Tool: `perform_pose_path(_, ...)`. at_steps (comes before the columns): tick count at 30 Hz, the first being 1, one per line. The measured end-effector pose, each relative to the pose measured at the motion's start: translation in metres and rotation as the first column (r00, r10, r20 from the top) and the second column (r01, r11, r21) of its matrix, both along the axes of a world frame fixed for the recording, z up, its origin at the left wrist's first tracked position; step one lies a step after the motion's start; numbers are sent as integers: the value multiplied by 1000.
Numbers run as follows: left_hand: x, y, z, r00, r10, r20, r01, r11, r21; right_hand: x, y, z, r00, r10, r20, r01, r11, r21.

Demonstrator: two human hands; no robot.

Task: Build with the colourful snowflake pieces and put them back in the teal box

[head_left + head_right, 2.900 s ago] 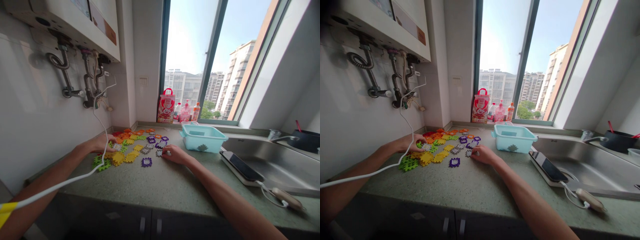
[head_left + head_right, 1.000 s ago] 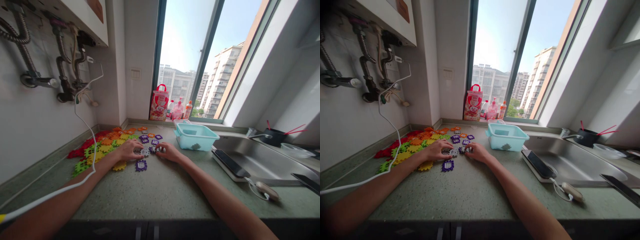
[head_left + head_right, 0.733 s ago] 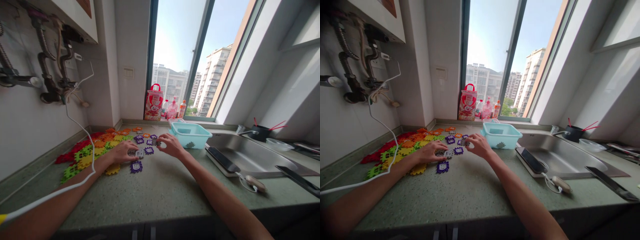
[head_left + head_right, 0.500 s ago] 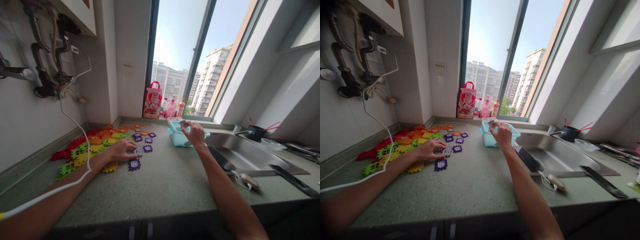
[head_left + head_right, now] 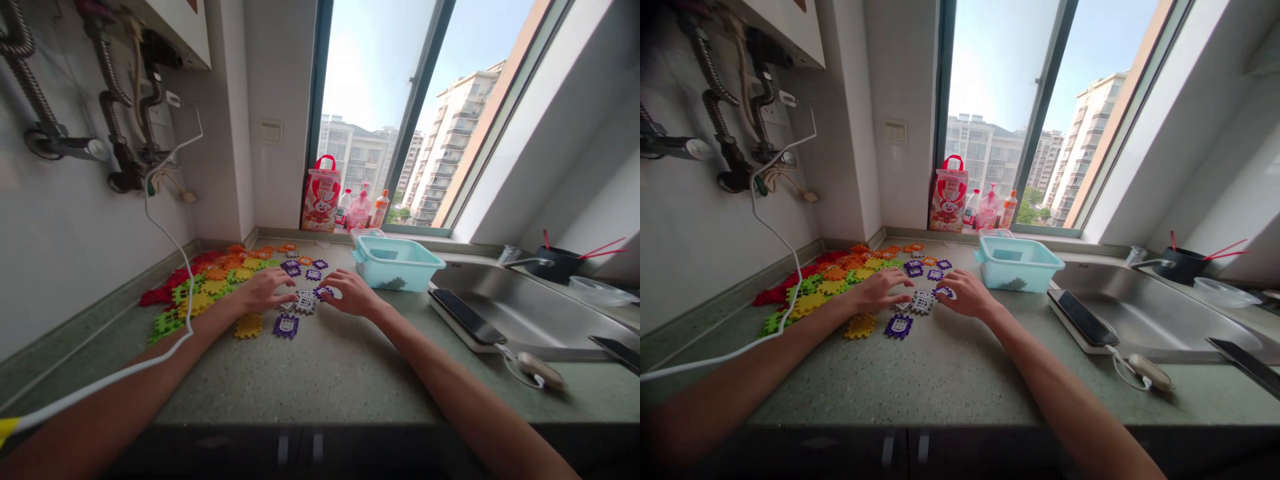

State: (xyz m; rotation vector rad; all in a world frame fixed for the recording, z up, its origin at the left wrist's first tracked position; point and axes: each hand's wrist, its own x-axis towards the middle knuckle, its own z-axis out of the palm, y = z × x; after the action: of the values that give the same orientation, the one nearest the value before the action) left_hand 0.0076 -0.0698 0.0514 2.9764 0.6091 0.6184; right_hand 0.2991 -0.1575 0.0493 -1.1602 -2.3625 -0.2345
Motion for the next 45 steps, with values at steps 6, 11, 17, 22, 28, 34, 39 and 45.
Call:
perform_pose_path(6, -21, 10, 5, 997, -53, -51, 51, 997, -55, 7, 10, -17, 999, -29, 21, 32, 992, -121)
perform_pose_path(11, -15, 5, 1, 998, -52, -45, 48, 994, -95, 10, 5, -12, 994, -88, -63, 83, 993, -80)
perform_pose_path(17, -7, 5, -7, 1000, -11, -25, 10, 999, -48, -19, -4, -14, 998, 61, -31, -65, 988, -142)
perform_pose_path(22, -6, 6, -9, 1000, -22, -9, 21, 999, -50, -15, 0, -17, 998, 17, -65, -22, 997, -68)
perform_pose_path(28, -5, 2, -7, 1000, -5, -11, 4, 996, -85, -15, 8, -25, 994, -54, -97, 45, 995, -85)
perform_pose_path(34, -9, 0, -4, 1000, -29, -10, 28, 996, -90, -12, 14, -30, 990, -128, -65, 119, 984, -131)
perform_pose_path(39, -5, -4, -3, 999, -34, -18, 32, 997, -73, -12, 8, -23, 978, -175, -114, 172, 984, -33)
perform_pose_path(45, -5, 3, -5, 1000, 10, -1, -10, 999, -32, -29, 6, -26, 982, -86, -166, 80, 996, -40)
